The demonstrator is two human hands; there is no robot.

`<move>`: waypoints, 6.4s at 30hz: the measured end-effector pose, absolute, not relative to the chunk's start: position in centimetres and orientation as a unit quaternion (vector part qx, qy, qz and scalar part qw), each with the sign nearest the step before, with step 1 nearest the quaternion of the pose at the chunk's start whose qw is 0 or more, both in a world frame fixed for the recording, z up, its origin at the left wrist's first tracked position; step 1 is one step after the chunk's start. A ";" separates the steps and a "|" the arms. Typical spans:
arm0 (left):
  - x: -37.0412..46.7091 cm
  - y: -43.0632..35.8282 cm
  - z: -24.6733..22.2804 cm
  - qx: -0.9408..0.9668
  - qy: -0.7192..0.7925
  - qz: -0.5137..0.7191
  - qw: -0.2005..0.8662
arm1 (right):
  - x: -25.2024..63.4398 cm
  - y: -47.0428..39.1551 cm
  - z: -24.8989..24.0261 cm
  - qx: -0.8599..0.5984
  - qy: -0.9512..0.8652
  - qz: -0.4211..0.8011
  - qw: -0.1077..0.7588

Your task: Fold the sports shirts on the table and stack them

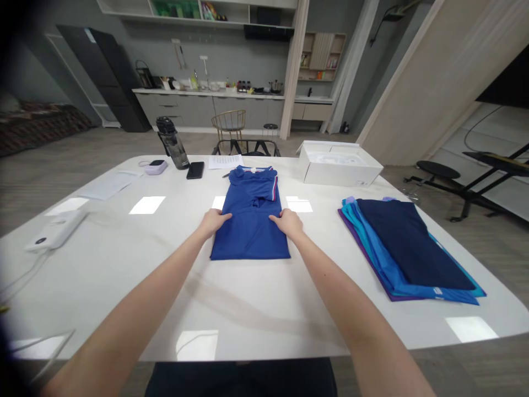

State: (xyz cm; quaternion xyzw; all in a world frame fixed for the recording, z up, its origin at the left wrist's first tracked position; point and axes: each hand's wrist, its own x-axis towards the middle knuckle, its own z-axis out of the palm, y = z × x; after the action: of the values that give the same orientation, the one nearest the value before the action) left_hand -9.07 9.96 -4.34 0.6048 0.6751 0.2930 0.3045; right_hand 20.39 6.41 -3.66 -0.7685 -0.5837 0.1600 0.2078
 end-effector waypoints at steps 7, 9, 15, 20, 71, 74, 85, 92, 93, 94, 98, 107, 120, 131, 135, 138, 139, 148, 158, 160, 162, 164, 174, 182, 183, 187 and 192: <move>-9.0 9.4 -3.0 0.619 0.556 0.423 0.358 | 21.5 7.5 -3.5 -0.722 -0.592 0.194 0.300; -8.8 9.2 -1.5 0.635 0.499 0.474 0.350 | 21.9 8.0 -2.6 -0.657 -0.617 0.203 0.383; -7.3 15.0 0.5 0.583 0.460 0.564 0.362 | 21.8 13.5 -1.1 -0.622 -0.568 0.199 0.500; -6.8 19.9 -3.6 0.505 0.584 0.426 0.473 | 21.8 17.5 -4.0 -0.708 -0.562 0.236 0.356; -10.1 12.1 -5.9 0.609 0.682 0.307 0.264 | 22.4 7.9 -4.3 -0.766 -0.557 0.231 0.221; -10.0 11.5 -5.4 0.595 0.697 0.280 0.286 | 22.2 7.0 -4.4 -0.736 -0.567 0.262 0.260; -11.0 10.5 -6.0 0.552 0.667 0.393 0.310 | 22.1 6.1 -6.6 -0.724 -0.580 0.160 0.338; -11.1 9.7 -5.9 0.589 0.674 0.355 0.269 | 22.1 5.5 -6.9 -0.733 -0.605 0.097 0.297; -10.9 9.6 -5.8 0.609 0.674 0.337 0.249 | 21.9 5.5 -6.9 -0.732 -0.614 0.076 0.286; -10.8 9.5 -5.8 0.628 0.673 0.318 0.227 | 21.7 5.4 -6.8 -0.731 -0.622 0.058 0.275; -10.4 9.3 -6.0 0.665 0.680 0.267 0.159 | 21.4 5.4 -6.7 -0.747 -0.623 0.036 0.228; -10.2 8.6 -5.2 0.663 0.697 0.206 0.180 | 21.9 4.9 -5.8 -0.765 -0.610 0.066 0.195; -8.9 11.4 -3.7 0.645 0.715 0.232 0.137 | 21.3 7.4 -4.6 -0.783 -0.570 0.101 0.227; -4.0 24.4 -3.7 0.778 0.605 0.168 0.022 | 21.7 22.9 -4.7 -0.746 -0.618 0.095 0.230; -4.1 28.9 -3.7 0.698 0.691 0.188 0.008 | 22.3 27.6 -5.3 -0.766 -0.588 0.102 0.241; -4.7 32.0 -2.9 0.670 0.715 0.190 0.060 | 22.8 30.0 -5.1 -0.760 -0.582 0.116 0.264; -5.0 32.9 -2.5 0.666 0.712 0.209 0.073 | 22.9 30.7 -5.0 -0.756 -0.582 0.109 0.280; -4.6 35.6 -2.8 0.661 0.719 0.209 0.035 | 22.4 34.3 -4.7 -0.793 -0.537 0.121 0.260; -3.1 34.8 -3.7 0.709 0.696 0.104 0.045 | 22.9 36.0 -5.8 -0.786 -0.504 0.256 0.251; -3.0 34.8 -3.6 0.699 0.704 0.107 0.074 | 22.8 35.4 -5.7 -0.761 -0.518 0.268 0.284; -3.1 34.7 -3.6 0.684 0.711 0.118 0.110 | 22.7 34.4 -5.4 -0.731 -0.536 0.273 0.322; -3.2 34.4 -3.6 0.682 0.705 0.132 0.144 | 22.8 33.2 -4.9 -0.699 -0.556 0.278 0.353; -5.1 30.7 -3.6 0.672 0.691 0.102 0.247 | 25.0 27.0 -1.8 -0.739 -0.502 0.396 0.210; -3.9 30.8 -3.2 0.631 0.715 0.130 0.269 | 24.7 27.0 -3.6 -0.729 -0.514 0.338 0.300; -3.8 30.9 -3.3 0.626 0.715 0.136 0.280 | 24.6 27.2 -3.9 -0.720 -0.530 0.327 0.306; -3.8 30.8 -3.6 0.639 0.660 0.224 0.326 | 24.6 27.0 -4.4 -0.663 -0.590 0.286 0.362; -4.0 29.0 -2.2 0.671 0.558 0.344 0.345 | 25.1 24.0 -2.5 -0.598 -0.629 0.200 0.454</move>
State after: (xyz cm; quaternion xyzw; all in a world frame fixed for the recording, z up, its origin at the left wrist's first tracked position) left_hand -4.00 28.96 -2.23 0.6713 0.5584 0.3440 0.3454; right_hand 25.07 24.04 -2.50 -0.5984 -0.6293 0.1997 0.4540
